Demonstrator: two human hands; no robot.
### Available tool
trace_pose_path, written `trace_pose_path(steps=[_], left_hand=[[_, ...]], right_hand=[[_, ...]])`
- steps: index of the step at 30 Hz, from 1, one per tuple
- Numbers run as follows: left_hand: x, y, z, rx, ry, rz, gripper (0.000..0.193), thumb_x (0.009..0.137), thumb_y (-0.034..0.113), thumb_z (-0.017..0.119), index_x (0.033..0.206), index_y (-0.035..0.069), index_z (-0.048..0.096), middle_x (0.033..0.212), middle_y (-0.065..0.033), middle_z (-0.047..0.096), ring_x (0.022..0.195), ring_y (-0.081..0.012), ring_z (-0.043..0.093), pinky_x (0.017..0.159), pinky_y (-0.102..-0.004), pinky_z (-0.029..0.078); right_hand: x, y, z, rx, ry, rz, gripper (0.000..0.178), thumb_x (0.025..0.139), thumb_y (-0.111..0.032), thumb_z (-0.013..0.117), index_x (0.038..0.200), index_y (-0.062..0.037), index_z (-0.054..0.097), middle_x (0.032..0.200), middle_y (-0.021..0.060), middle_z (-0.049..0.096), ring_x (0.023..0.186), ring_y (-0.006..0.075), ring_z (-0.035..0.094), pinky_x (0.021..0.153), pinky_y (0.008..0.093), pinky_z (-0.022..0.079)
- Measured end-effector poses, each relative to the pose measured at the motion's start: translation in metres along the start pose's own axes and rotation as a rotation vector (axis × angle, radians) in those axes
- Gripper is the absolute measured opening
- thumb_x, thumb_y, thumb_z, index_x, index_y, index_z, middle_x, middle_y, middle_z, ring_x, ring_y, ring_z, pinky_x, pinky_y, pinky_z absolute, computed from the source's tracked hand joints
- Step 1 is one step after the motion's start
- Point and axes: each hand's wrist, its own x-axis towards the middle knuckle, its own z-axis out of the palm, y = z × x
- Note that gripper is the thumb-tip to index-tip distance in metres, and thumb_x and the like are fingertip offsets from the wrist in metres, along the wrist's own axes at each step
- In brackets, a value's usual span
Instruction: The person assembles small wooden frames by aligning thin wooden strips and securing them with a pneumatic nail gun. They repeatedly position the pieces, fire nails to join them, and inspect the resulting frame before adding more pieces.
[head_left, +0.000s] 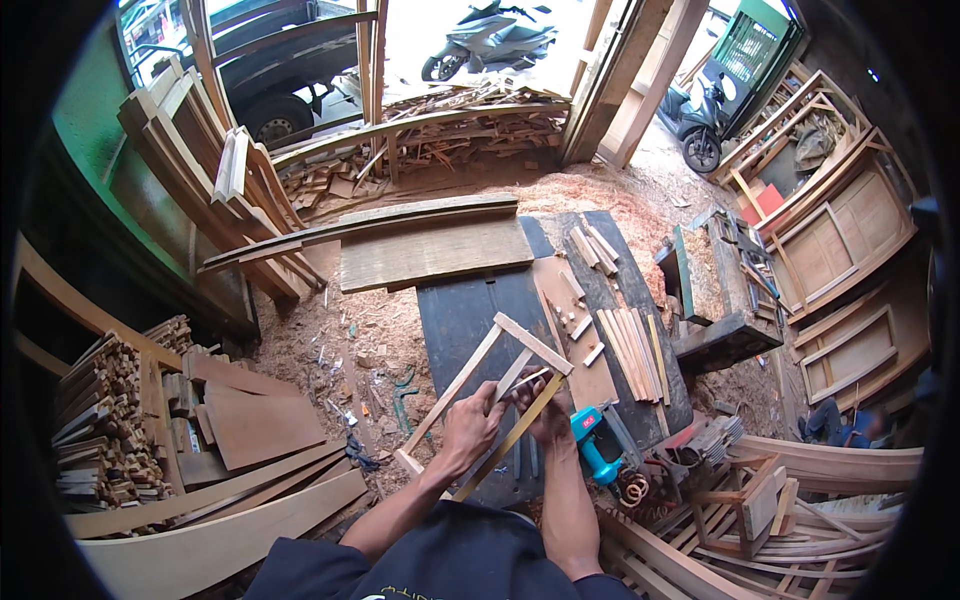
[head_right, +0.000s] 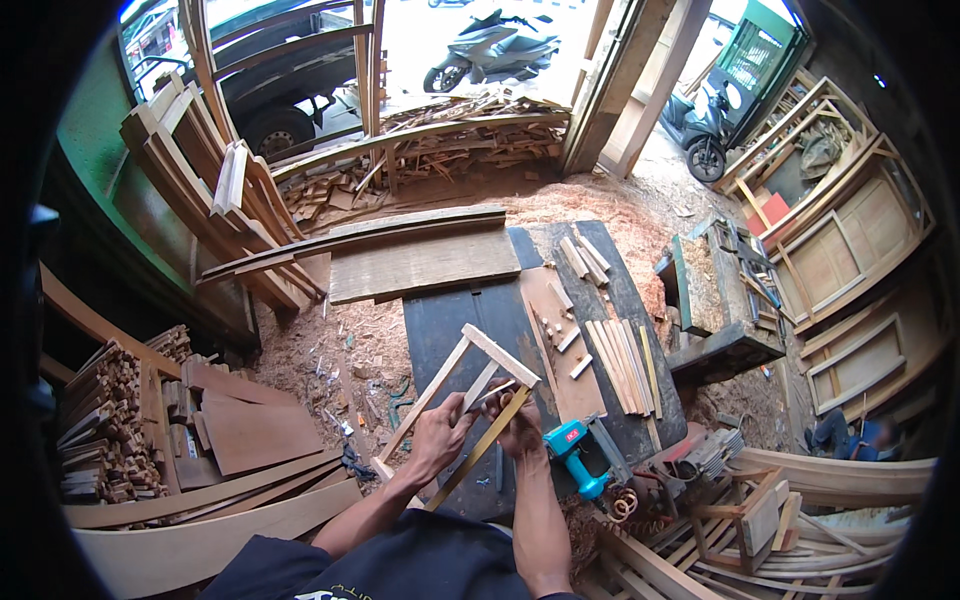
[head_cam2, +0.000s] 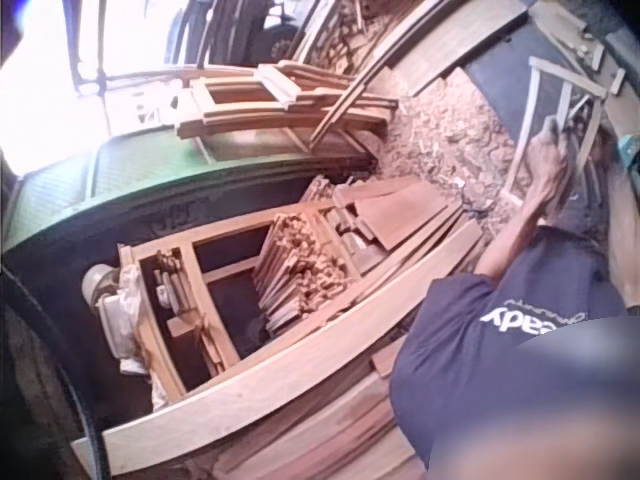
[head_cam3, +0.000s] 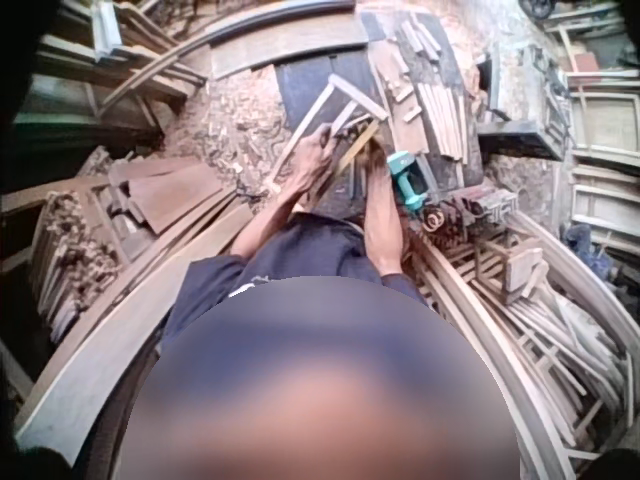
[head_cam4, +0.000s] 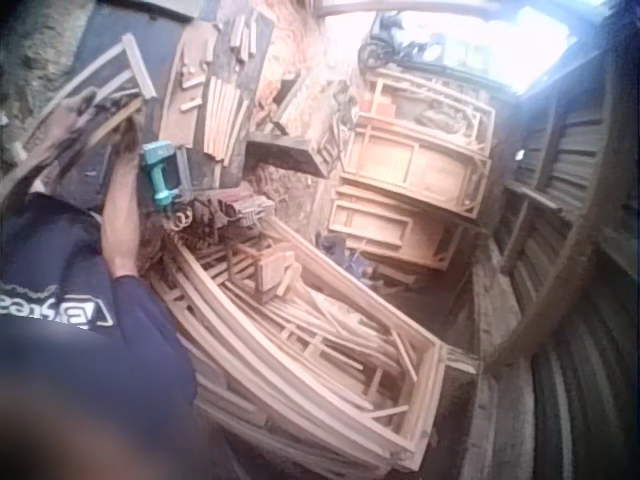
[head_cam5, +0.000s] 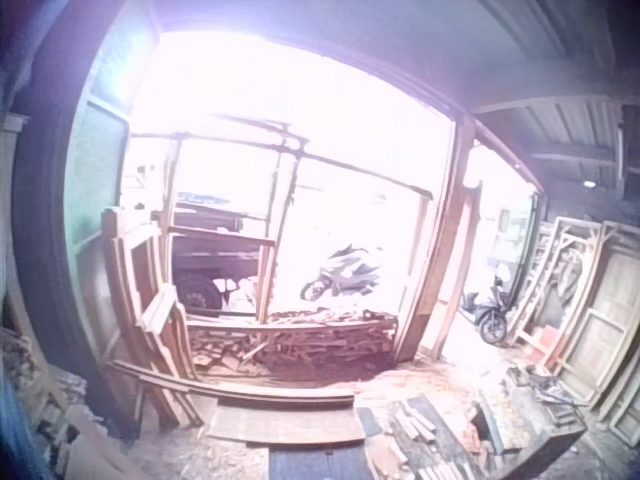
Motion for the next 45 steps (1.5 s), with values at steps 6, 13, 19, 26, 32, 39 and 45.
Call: trace_pose_path(steps=[6, 13, 19, 26, 32, 39, 45], left_hand=[[-0.008, -0.007, 0.005, -0.07, -0.014, 0.024, 0.032, 0.096, 0.031, 0.064, 0.117, 0.007, 0.062, 0.076, -0.02, 0.066, 0.07, -0.0335, 0.066, 0.063, -0.0441, 0.049], [0.001, -0.015, 0.006, -0.332, 0.166, 0.066, 0.029, 0.095, 0.023, 0.067, 0.114, 0.003, 0.066, 0.08, -0.0077, 0.069, 0.071, -0.0142, 0.061, 0.064, -0.0335, 0.049], [-0.003, -0.026, 0.006, -0.507, 0.151, -0.014, 0.031, 0.098, 0.027, 0.065, 0.116, 0.002, 0.064, 0.074, 0.0048, 0.052, 0.065, -0.0057, 0.043, 0.057, -0.0239, 0.037], [-0.013, -0.039, -0.012, -0.497, 0.22, -0.036, 0.03, 0.097, 0.027, 0.065, 0.117, 0.004, 0.066, 0.079, -0.0012, 0.063, 0.071, -0.0082, 0.053, 0.063, -0.0283, 0.044], [-0.02, -0.032, 0.009, -0.284, 0.263, -0.046, 0.033, 0.095, 0.031, 0.067, 0.116, 0.006, 0.066, 0.08, -0.0124, 0.071, 0.069, -0.0204, 0.067, 0.064, -0.0366, 0.051], [-0.024, -0.028, 0.019, -0.338, 0.211, -0.059, 0.037, 0.092, 0.033, 0.073, 0.113, 0.003, 0.065, 0.068, -0.0032, 0.063, 0.05, -0.0097, 0.057, 0.046, -0.0287, 0.046], [-0.029, -0.028, 0.015, -0.387, 0.171, -0.133, 0.038, 0.093, 0.032, 0.072, 0.114, 0.002, 0.065, 0.07, -0.0039, 0.065, 0.052, -0.0099, 0.059, 0.048, -0.0282, 0.047]], right_hand=[[-0.003, -0.004, 0.0, -0.038, -0.042, -0.062, 0.023, 0.091, -0.017, 0.073, 0.109, -0.0097, 0.059, 0.106, 0.0032, 0.061, 0.091, 0.0183, 0.066, 0.082, 0.0382, 0.06], [-0.027, 0.05, 0.023, 0.135, 0.298, -0.228, 0.011, 0.097, -0.013, 0.063, 0.106, -0.0053, 0.062, 0.108, 0.011, 0.065, 0.087, 0.0231, 0.068, 0.079, 0.0355, 0.059], [-0.019, 0.024, -0.023, 0.195, 0.385, -0.392, 0.012, 0.101, -0.018, 0.058, 0.097, -0.0065, 0.059, 0.084, 0.0084, 0.068, 0.074, 0.0195, 0.067, 0.069, 0.0334, 0.059], [-0.001, -0.028, -0.022, -0.933, 0.559, -0.368, 0.06, 0.099, -0.014, 0.061, 0.149, 0.0044, 0.031, 0.137, 0.0301, 0.052, 0.123, 0.0337, 0.058, 0.1, 0.0356, 0.051], [0.021, -0.045, 0.052, -0.92, 0.045, -0.013, 0.066, 0.098, -0.03, 0.066, 0.148, 0.0011, 0.037, 0.132, 0.0229, 0.057, 0.117, 0.0245, 0.061, 0.093, 0.0335, 0.054], [0.042, -0.03, 0.074, -0.768, 0.169, -0.064, 0.022, 0.097, -0.02, 0.067, 0.106, 0.0009, 0.065, 0.089, 0.0076, 0.069, 0.08, 0.0149, 0.07, 0.071, 0.0317, 0.061], [0.03, -0.033, 0.061, -0.637, 0.181, -0.017, 0.018, 0.098, -0.018, 0.065, 0.103, -0.0001, 0.064, 0.082, 0.0071, 0.067, 0.065, 0.0158, 0.067, 0.063, 0.0309, 0.058]])
